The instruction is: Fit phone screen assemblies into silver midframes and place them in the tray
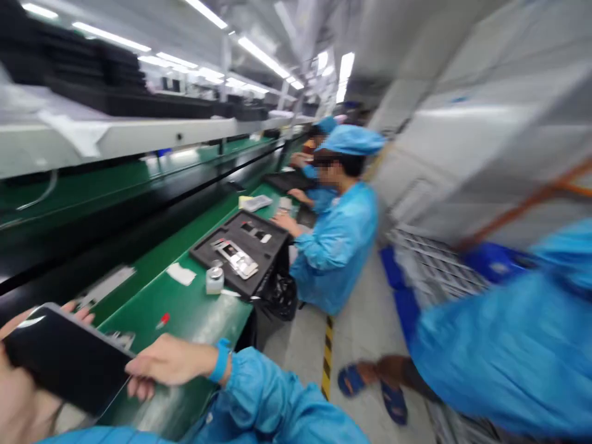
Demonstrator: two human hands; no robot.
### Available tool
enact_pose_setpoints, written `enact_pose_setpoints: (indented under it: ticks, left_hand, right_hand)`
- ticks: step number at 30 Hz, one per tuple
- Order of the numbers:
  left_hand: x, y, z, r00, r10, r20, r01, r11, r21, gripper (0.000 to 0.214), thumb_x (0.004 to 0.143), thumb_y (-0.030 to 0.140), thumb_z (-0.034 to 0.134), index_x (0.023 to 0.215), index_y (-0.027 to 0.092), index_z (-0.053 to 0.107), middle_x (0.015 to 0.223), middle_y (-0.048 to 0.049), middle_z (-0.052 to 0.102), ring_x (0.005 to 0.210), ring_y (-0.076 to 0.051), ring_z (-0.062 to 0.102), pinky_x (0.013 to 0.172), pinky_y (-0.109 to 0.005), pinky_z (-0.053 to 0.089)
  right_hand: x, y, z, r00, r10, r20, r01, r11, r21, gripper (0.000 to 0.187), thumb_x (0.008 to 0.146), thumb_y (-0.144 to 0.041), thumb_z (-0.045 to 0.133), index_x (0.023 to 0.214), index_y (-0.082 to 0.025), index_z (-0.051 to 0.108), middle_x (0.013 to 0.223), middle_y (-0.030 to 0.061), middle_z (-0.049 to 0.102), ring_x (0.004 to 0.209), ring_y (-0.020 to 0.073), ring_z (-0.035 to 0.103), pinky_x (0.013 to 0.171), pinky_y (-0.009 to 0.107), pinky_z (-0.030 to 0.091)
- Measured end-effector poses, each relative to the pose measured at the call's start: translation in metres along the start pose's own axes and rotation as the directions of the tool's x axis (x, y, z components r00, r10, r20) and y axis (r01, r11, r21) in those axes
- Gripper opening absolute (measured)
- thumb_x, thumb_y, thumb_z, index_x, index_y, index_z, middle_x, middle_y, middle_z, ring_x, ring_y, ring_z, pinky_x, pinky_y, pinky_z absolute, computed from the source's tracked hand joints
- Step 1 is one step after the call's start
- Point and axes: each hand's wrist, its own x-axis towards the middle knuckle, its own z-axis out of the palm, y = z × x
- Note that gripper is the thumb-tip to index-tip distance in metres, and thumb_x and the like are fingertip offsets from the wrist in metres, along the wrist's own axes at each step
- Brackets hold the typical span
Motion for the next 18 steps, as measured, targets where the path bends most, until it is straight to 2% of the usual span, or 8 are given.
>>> enact_pose_setpoints:
  ticks: [1, 2, 4, 6, 8, 11, 15, 18]
  left_hand:
    - [-0.002, -0.002, -0.007, 0.997, 0.02, -0.08, -0.018, 0.999, 0.028, 0.048, 0.094, 0.08, 0.056, 0.09, 0.038, 0.08, 0.093, 0.0015, 0.084, 0.088, -0.032, 0.081, 0.077, -0.055, 0.07]
    - [-0.003, -0.003, -0.013, 0.996, 0.027, -0.087, -0.025, 0.999, 0.025, 0.048, 0.089, 0.083, 0.061, 0.09, 0.039, 0.08, 0.097, 0.0012, 0.085, 0.091, -0.034, 0.082, 0.077, -0.056, 0.07]
    - [-0.005, -0.004, -0.018, 0.999, 0.016, -0.041, -0.017, 1.0, -0.023, 0.053, 0.078, 0.087, 0.074, 0.097, 0.038, 0.08, 0.109, -0.0026, 0.086, 0.097, -0.034, 0.082, 0.078, -0.053, 0.071]
    - [-0.007, -0.004, -0.019, 1.0, -0.004, -0.002, 0.004, 0.997, -0.075, 0.062, 0.07, 0.089, 0.08, 0.102, 0.036, 0.078, 0.11, -0.0072, 0.085, 0.091, -0.03, 0.082, 0.073, -0.046, 0.072]
    - [-0.007, -0.004, -0.019, 1.0, 0.002, -0.03, -0.005, 0.995, -0.104, 0.063, 0.072, 0.089, 0.078, 0.101, 0.033, 0.078, 0.104, -0.0089, 0.085, 0.078, -0.026, 0.08, 0.064, -0.04, 0.07]
    - [-0.006, -0.005, -0.017, 0.991, 0.095, -0.091, -0.107, 0.985, -0.139, 0.058, 0.086, 0.085, 0.069, 0.098, 0.029, 0.075, 0.095, -0.0082, 0.084, 0.073, -0.024, 0.078, 0.061, -0.035, 0.068]
    - [0.002, -0.006, -0.005, 0.973, 0.189, -0.136, -0.206, 0.97, -0.128, 0.059, 0.09, 0.083, 0.064, 0.098, 0.026, 0.072, 0.091, -0.0084, 0.083, 0.07, -0.024, 0.077, 0.059, -0.036, 0.066]
    - [0.011, -0.008, 0.014, 0.95, 0.282, -0.136, -0.298, 0.948, -0.113, 0.055, 0.094, 0.079, 0.062, 0.1, 0.024, 0.069, 0.09, -0.0079, 0.083, 0.069, -0.023, 0.075, 0.06, -0.036, 0.065]
  right_hand:
    - [-0.007, -0.008, 0.0, 1.0, 0.013, 0.016, -0.013, 1.0, -0.01, 0.081, 0.092, -0.094, 0.046, 0.081, -0.018, 0.071, 0.064, 0.0006, 0.068, 0.06, 0.0129, 0.065, 0.064, 0.025, 0.056]
    - [-0.011, -0.014, 0.0, 1.0, 0.021, 0.008, -0.021, 1.0, -0.012, 0.082, 0.093, -0.094, 0.046, 0.079, -0.017, 0.07, 0.063, 0.0011, 0.066, 0.058, 0.0126, 0.062, 0.06, 0.025, 0.053]
    - [-0.011, -0.017, 0.002, 0.998, 0.034, -0.056, -0.034, 0.999, -0.002, 0.085, 0.09, -0.098, 0.043, 0.07, -0.018, 0.064, 0.058, 0.0004, 0.06, 0.052, 0.0112, 0.055, 0.052, 0.023, 0.046]
    - [-0.005, -0.012, 0.011, 0.991, 0.041, -0.126, -0.036, 0.998, 0.042, 0.088, 0.087, -0.101, 0.04, 0.063, -0.019, 0.059, 0.054, 0.0003, 0.056, 0.048, 0.0105, 0.049, 0.046, 0.023, 0.041]
    - [0.002, -0.003, 0.024, 0.99, 0.023, -0.137, -0.013, 0.997, 0.076, 0.088, 0.085, -0.102, 0.041, 0.06, -0.02, 0.058, 0.053, 0.0011, 0.056, 0.047, 0.011, 0.05, 0.045, 0.024, 0.04]
    - [0.012, 0.004, 0.036, 0.993, -0.019, -0.119, 0.03, 0.996, 0.088, 0.086, 0.08, -0.103, 0.05, 0.058, -0.019, 0.058, 0.051, 0.001, 0.056, 0.045, 0.0111, 0.051, 0.045, 0.024, 0.041]
    - [0.025, 0.001, 0.03, 0.988, 0.003, -0.153, 0.016, 0.992, 0.121, 0.087, 0.081, -0.1, 0.053, 0.056, -0.017, 0.059, 0.049, 0.0004, 0.055, 0.043, 0.0088, 0.047, 0.046, 0.023, 0.041]
    - [0.032, -0.005, 0.018, 0.997, -0.042, -0.059, 0.055, 0.972, 0.228, 0.085, 0.078, -0.1, 0.058, 0.065, -0.016, 0.066, 0.054, 0.0013, 0.059, 0.046, 0.0109, 0.053, 0.048, 0.025, 0.047]
